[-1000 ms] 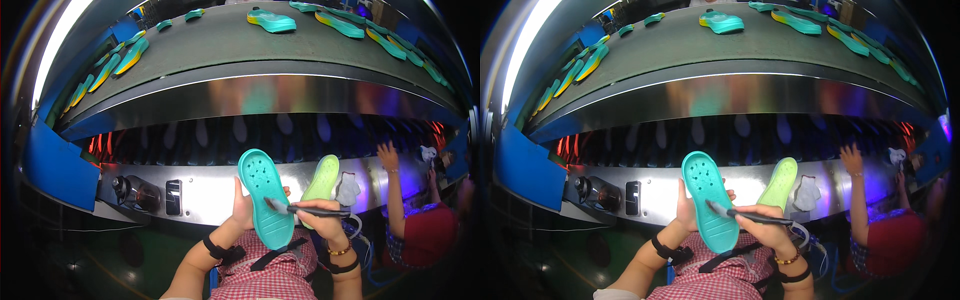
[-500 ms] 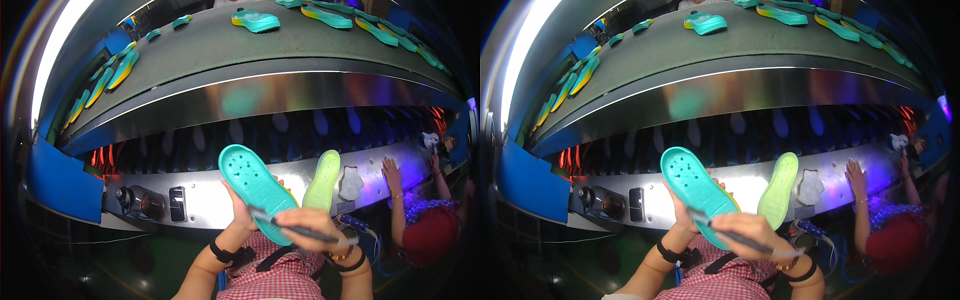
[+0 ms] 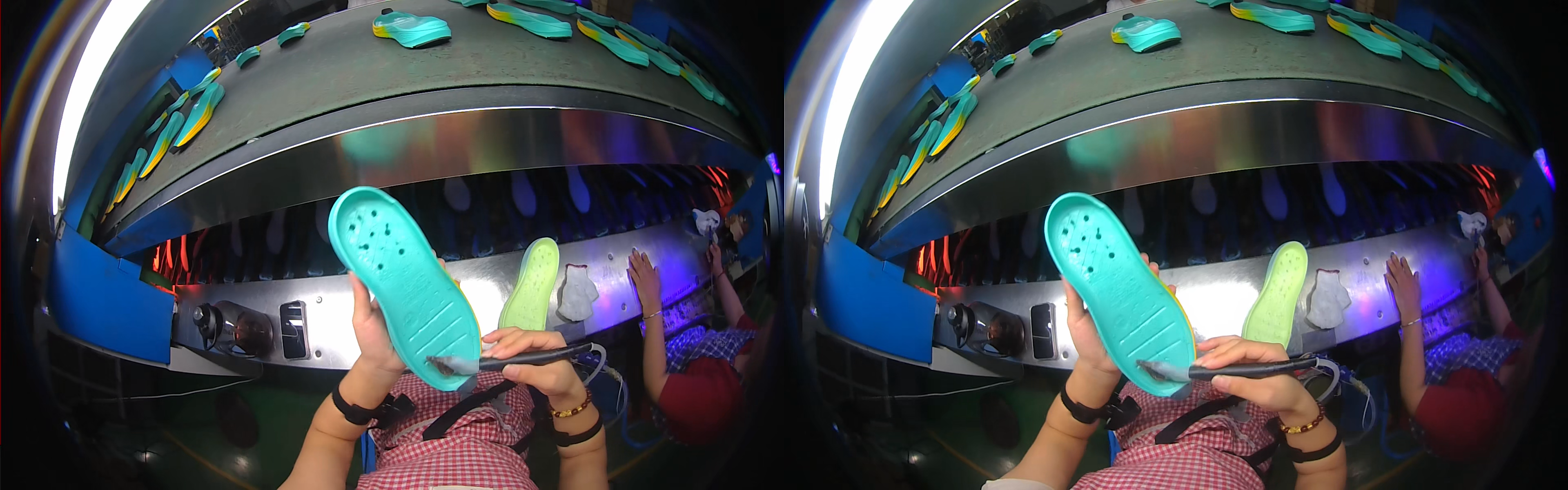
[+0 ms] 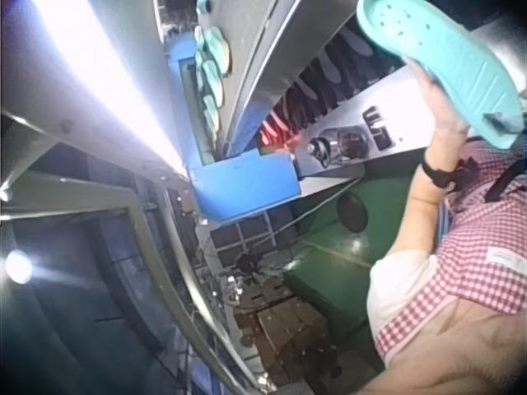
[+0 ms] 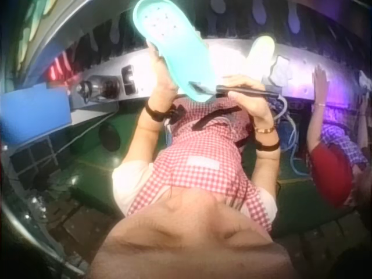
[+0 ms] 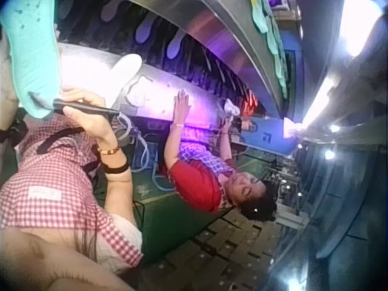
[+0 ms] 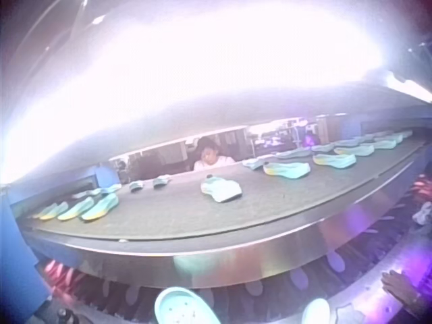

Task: The person is applying glue or a primer liquid to the bottom of teal-colored shoe soles using a brush, then placing them onto a moving conveyor belt.

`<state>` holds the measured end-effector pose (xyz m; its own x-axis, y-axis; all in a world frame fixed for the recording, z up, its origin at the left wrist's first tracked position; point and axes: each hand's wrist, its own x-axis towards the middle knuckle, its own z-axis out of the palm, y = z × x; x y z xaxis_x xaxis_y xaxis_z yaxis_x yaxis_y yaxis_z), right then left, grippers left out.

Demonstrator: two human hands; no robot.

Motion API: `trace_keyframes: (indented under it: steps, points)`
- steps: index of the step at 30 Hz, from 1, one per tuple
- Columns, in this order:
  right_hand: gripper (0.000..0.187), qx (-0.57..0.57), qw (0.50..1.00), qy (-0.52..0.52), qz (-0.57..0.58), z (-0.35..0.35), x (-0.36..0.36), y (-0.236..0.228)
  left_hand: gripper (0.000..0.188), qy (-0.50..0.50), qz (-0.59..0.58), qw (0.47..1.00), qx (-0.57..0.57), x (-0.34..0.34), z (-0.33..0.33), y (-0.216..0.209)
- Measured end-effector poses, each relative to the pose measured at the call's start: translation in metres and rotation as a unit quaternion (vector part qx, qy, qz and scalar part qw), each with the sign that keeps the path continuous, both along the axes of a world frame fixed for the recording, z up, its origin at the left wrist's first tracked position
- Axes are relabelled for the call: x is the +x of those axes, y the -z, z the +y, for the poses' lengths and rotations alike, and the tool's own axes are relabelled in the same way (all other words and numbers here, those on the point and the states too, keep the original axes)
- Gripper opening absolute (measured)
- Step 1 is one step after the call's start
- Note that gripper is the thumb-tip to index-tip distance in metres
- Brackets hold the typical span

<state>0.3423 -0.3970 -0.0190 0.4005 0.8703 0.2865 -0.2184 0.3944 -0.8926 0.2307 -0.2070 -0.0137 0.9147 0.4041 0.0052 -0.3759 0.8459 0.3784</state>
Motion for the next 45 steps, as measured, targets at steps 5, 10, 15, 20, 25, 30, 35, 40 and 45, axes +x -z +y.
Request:
trace_keyframes:
  steps: [5, 10, 15, 20, 25, 30, 35, 40, 45]
  points:
    - [0.02, -0.025, 0.951, 0.053, 0.304, 0.009, -0.02, 0.006, 0.082, 0.006, 0.008, 0.998, 0.054, -0.005, -0.033, -0.007]
    - [0.019, -0.024, 0.999, 0.019, -0.016, 0.005, -0.021, -0.006, 0.074, 0.008, 0.002, 1.0, 0.028, -0.006, -0.028, -0.002]
    - [0.021, -0.017, 0.987, 0.02, -0.159, 0.011, -0.013, -0.019, 0.071, 0.026, -0.021, 0.999, 0.004, -0.003, -0.024, 0.001]
    - [0.023, -0.039, 0.996, 0.008, -0.076, 0.008, 0.002, -0.034, 0.075, 0.037, 0.037, 0.996, 0.068, -0.001, -0.017, -0.001]
    - [0.02, -0.01, 0.967, -0.031, -0.252, 0.011, 0.014, -0.038, 0.072, 0.037, 0.047, 0.991, 0.121, 0.001, -0.01, -0.004]
    - [0.019, -0.007, 0.943, -0.055, -0.327, 0.008, 0.0, -0.038, 0.062, 0.089, 0.008, 0.996, -0.007, 0.003, -0.003, -0.004]
    - [0.022, -0.003, 0.936, -0.059, -0.348, 0.004, 0.014, -0.042, 0.05, 0.234, 0.099, 0.967, -0.037, 0.004, 0.007, -0.001]
    - [0.035, -0.081, 0.842, -0.233, -0.48, -0.003, 0.038, -0.05, 0.051, 0.331, 0.224, 0.901, 0.171, 0.004, 0.004, -0.003]
    - [0.032, -0.142, 0.85, -0.202, -0.465, -0.01, 0.038, -0.053, 0.048, 0.371, 0.26, 0.877, 0.161, 0.0, 0.004, -0.014]
